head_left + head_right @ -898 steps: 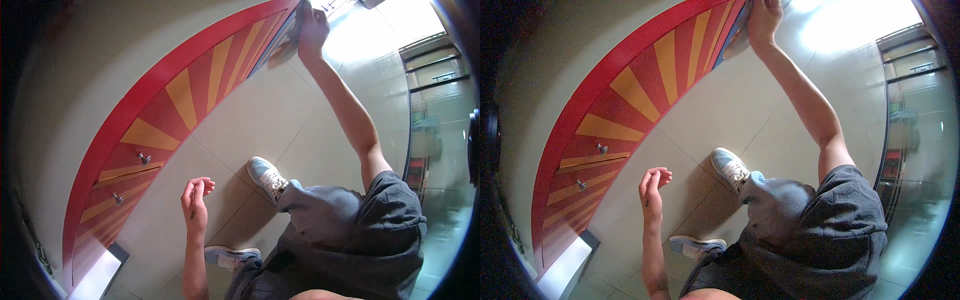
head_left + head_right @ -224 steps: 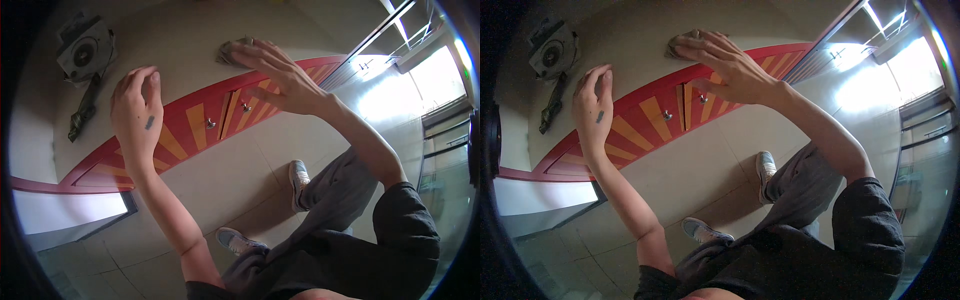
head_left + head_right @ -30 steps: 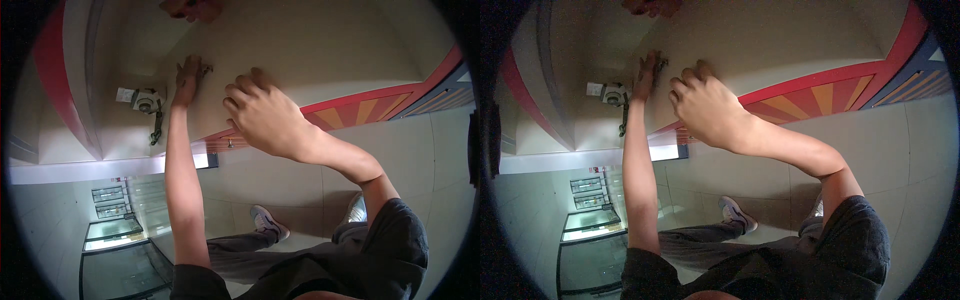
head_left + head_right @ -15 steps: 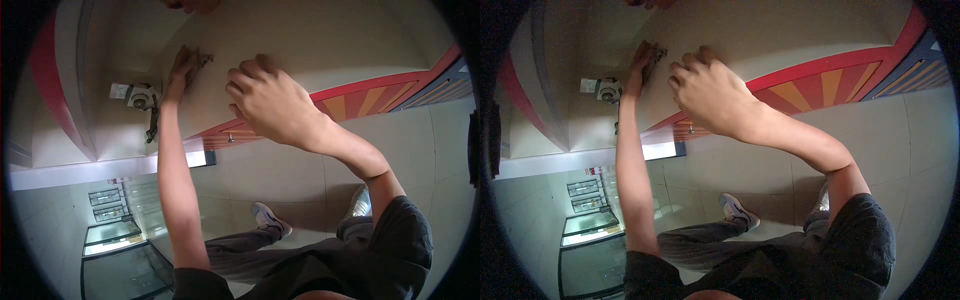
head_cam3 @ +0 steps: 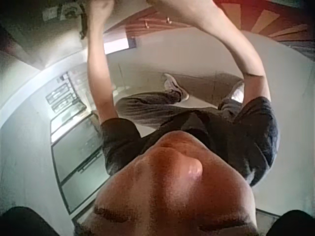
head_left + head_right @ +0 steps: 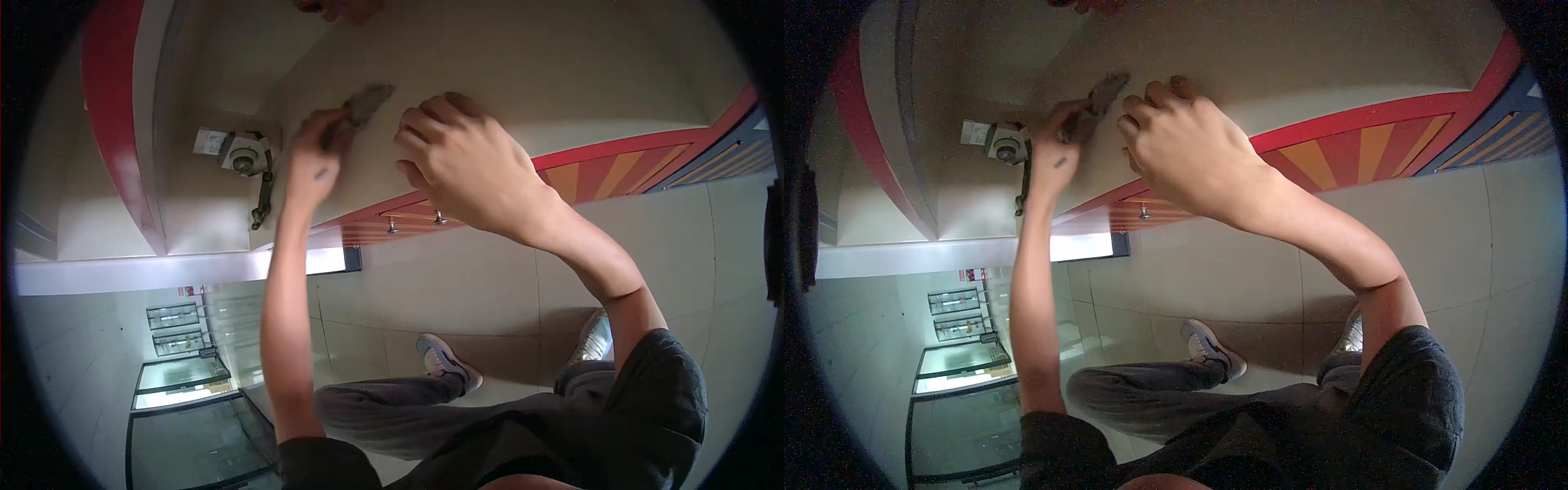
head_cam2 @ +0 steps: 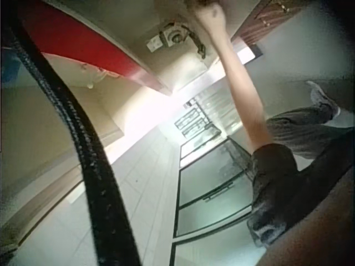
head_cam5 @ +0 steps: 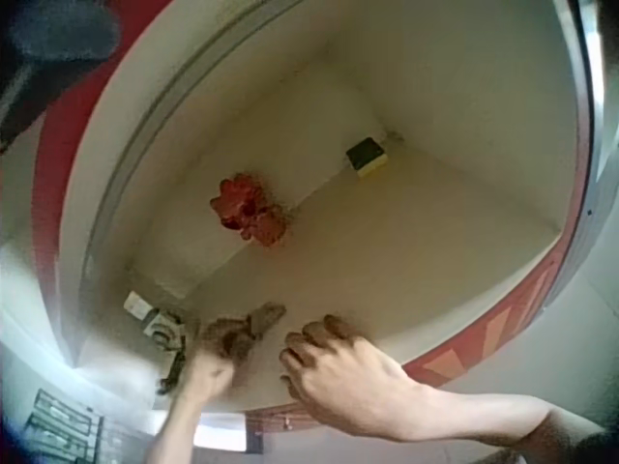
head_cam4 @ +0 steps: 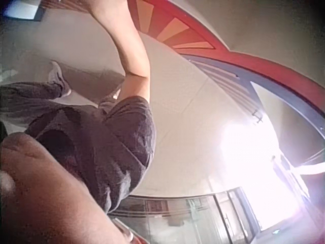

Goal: Cleaning and wiping a cabinet surface with a cloth.

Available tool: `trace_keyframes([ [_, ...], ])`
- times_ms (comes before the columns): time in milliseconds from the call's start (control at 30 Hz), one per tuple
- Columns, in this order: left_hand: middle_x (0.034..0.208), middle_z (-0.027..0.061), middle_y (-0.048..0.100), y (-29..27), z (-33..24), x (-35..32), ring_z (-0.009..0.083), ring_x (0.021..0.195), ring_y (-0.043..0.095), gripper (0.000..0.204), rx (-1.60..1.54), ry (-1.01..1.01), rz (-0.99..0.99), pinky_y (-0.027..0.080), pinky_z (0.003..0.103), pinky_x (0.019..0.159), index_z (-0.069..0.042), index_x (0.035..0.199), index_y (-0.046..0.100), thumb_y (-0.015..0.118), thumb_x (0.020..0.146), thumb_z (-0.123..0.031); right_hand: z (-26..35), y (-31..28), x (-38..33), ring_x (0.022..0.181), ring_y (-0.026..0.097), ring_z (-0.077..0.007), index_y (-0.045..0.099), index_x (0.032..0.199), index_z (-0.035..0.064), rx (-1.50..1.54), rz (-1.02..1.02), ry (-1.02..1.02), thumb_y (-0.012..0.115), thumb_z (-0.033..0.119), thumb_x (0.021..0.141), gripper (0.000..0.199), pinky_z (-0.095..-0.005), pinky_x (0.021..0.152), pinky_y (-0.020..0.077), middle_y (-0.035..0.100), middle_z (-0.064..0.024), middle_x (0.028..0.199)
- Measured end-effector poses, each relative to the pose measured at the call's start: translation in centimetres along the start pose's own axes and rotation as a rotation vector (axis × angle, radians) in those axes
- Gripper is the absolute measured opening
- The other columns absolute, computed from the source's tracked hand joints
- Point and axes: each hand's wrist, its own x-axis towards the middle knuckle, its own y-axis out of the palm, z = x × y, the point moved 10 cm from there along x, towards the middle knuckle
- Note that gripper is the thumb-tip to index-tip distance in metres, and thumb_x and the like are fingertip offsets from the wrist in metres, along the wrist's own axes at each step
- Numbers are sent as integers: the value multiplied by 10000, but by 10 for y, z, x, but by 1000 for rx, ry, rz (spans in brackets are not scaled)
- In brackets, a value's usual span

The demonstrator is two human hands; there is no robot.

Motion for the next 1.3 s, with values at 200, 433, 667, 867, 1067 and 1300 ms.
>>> trace_keyframes([
  [200, 1089, 99, 703, -10, -49, -71, 192, 936, 649, 313, -188, -83, -181, 525, 298, 825, 2, 1251, 688, 684, 939, 21, -2, -3, 1, 1009, 660, -261, 668, 1150, 71, 111, 67, 94, 733, 218, 921, 280, -371, 954, 542, 681, -74, 1133],
  [433, 1009, 52, 657, 10, -52, -138, 129, 868, 600, 258, -602, -313, -139, 479, 229, 781, 27, 1221, 672, 697, 966, -4, 15, -14, 0, 940, 670, -262, 642, 1155, 76, 308, 2, 0, 769, 224, 871, 345, -388, 961, 553, 685, -68, 1121],
  [667, 969, 33, 657, 53, -26, -181, 115, 822, 564, 212, -606, -361, -134, 427, 209, 726, 25, 1185, 670, 680, 1022, -111, 68, 5, -24, 1044, 637, -235, 688, 1190, 111, 406, 108, -225, 826, 160, 824, 394, -366, 960, 543, 674, -50, 1141],
  [867, 943, 33, 652, 70, -7, -187, 110, 797, 511, 249, -646, -426, -1, 383, 238, 706, 18, 1091, 655, 563, 1092, -213, 74, 19, -36, 1074, 621, -240, 708, 1117, 112, 262, 129, -239, 838, 124, 802, 341, -392, 986, 534, 684, -41, 1130],
  [1067, 944, 52, 626, 40, -35, -184, 115, 802, 463, 336, -777, -227, -90, 349, 265, 706, 13, 936, 625, 446, 1117, -206, 69, 12, -24, 1062, 644, -239, 682, 1013, 95, 367, 137, -210, 820, 91, 807, 248, -372, 943, 542, 701, -54, 1080],
  [1300, 1092, 156, 708, 11, -36, -188, 226, 969, 607, 346, -639, -98, -285, 444, 311, 900, 30, 1048, 680, 429, 1099, -203, 53, -7, -15, 792, 696, -242, 617, 938, 59, 862, 214, -59, 739, 4, 835, 168, -306, 665, 557, 723, -103, 927],
])
